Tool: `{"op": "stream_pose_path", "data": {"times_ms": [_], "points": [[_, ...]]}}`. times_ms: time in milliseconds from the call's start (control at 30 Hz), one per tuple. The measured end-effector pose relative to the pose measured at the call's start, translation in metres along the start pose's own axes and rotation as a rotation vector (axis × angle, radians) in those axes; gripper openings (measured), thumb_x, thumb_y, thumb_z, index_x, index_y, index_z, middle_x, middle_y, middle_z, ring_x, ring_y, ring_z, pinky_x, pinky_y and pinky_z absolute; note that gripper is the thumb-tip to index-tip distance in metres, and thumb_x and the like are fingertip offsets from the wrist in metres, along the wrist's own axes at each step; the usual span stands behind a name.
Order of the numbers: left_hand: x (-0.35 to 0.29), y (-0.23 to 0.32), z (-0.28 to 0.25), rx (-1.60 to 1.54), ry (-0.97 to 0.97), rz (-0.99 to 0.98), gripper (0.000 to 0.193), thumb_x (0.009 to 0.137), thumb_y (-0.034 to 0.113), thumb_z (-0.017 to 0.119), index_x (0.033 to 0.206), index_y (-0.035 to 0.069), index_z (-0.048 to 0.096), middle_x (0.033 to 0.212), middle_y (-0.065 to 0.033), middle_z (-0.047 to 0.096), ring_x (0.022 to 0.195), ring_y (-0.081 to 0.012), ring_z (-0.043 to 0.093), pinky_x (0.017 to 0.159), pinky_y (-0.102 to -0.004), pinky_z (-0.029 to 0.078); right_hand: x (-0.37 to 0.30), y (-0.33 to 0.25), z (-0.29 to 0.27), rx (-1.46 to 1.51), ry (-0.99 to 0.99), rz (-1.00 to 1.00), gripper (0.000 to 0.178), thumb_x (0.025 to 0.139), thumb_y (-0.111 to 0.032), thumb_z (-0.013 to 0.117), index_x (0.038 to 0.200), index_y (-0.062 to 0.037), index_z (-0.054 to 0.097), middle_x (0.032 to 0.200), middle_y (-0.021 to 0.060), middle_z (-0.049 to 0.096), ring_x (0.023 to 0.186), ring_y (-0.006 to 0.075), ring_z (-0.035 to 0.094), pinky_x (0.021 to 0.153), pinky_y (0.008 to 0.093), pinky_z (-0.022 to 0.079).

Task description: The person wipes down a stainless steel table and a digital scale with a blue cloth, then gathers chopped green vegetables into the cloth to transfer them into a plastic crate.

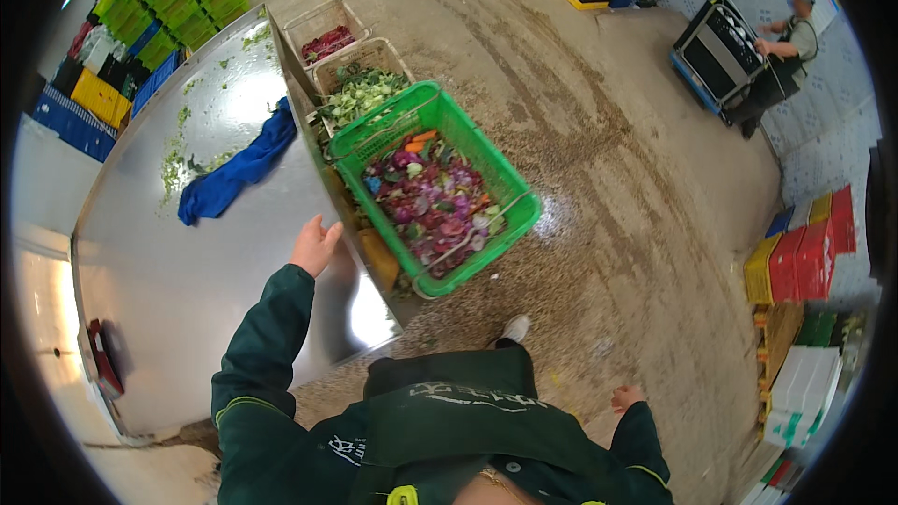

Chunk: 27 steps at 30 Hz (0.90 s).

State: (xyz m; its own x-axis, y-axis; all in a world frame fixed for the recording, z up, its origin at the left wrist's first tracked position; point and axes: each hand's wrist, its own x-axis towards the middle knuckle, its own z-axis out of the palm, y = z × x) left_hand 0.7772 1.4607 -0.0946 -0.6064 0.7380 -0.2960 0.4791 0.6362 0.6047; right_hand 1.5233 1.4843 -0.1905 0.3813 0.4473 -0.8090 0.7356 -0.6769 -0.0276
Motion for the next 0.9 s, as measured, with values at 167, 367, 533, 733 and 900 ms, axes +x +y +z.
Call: {"op": "stream_pose_path", "data": {"times_ms": [167, 367, 533, 733, 900], "points": [[0.012, -0.009, 0.090, 0.153, 0.367, -0.061, 0.029, 0.082, 0.005, 0.049, 0.108, -0.005, 0.040, 0.101, -0.0288, 0.055, 0.095, -0.0455, 0.054, 0.080, -0.0473, 0.044, 0.166, -0.006, -0.140, -0.149, 0.142, -0.316, 0.024, 0.088, -0.017, 0.053, 0.099, 0.0016, 0.062, 0.071, 0.0094, 0.061, 0.062, 0.0200, 0.058, 0.053, 0.0351, 0.048], [0.008, 0.010, 0.096, 0.327, 0.401, -0.331, 0.027, 0.083, 0.004, 0.048, 0.108, -0.003, 0.041, 0.102, -0.0296, 0.054, 0.097, -0.0452, 0.053, 0.082, -0.0487, 0.044, 0.220, -0.206, -0.262, -0.230, 0.115, -0.611, 0.026, 0.085, -0.020, 0.054, 0.099, -0.0001, 0.062, 0.073, 0.0069, 0.063, 0.061, 0.0150, 0.059, 0.051, 0.0303, 0.049], [0.002, 0.039, 0.100, 0.366, 0.459, -0.523, 0.025, 0.080, 0.006, 0.051, 0.102, -0.001, 0.044, 0.103, -0.0291, 0.054, 0.096, -0.0442, 0.054, 0.083, -0.0492, 0.045, 0.226, -0.401, -0.278, -0.410, 0.049, -1.040, 0.032, 0.084, -0.024, 0.058, 0.103, 0.0017, 0.061, 0.086, 0.0157, 0.066, 0.080, 0.0245, 0.064, 0.071, 0.0340, 0.049], [0.013, 0.078, 0.105, 0.406, 0.513, -0.754, 0.033, 0.077, 0.006, 0.055, 0.107, 0.003, 0.043, 0.100, -0.0233, 0.055, 0.094, -0.0402, 0.057, 0.080, -0.0477, 0.048, 0.233, -0.535, -0.317, -0.565, -0.042, -1.201, 0.028, 0.083, -0.022, 0.060, 0.100, 0.0006, 0.062, 0.085, 0.0182, 0.067, 0.081, 0.0273, 0.065, 0.071, 0.0360, 0.051], [0.020, 0.069, 0.110, 0.455, 0.419, -0.964, 0.042, 0.075, 0.012, 0.060, 0.114, 0.006, 0.043, 0.101, -0.0210, 0.055, 0.095, -0.0388, 0.056, 0.080, -0.0469, 0.049, 0.401, -0.579, -0.366, -0.949, -0.007, -1.023, 0.026, 0.086, -0.018, 0.054, 0.104, 0.0001, 0.062, 0.080, 0.0116, 0.065, 0.066, 0.0208, 0.061, 0.060, 0.0352, 0.050]]}}
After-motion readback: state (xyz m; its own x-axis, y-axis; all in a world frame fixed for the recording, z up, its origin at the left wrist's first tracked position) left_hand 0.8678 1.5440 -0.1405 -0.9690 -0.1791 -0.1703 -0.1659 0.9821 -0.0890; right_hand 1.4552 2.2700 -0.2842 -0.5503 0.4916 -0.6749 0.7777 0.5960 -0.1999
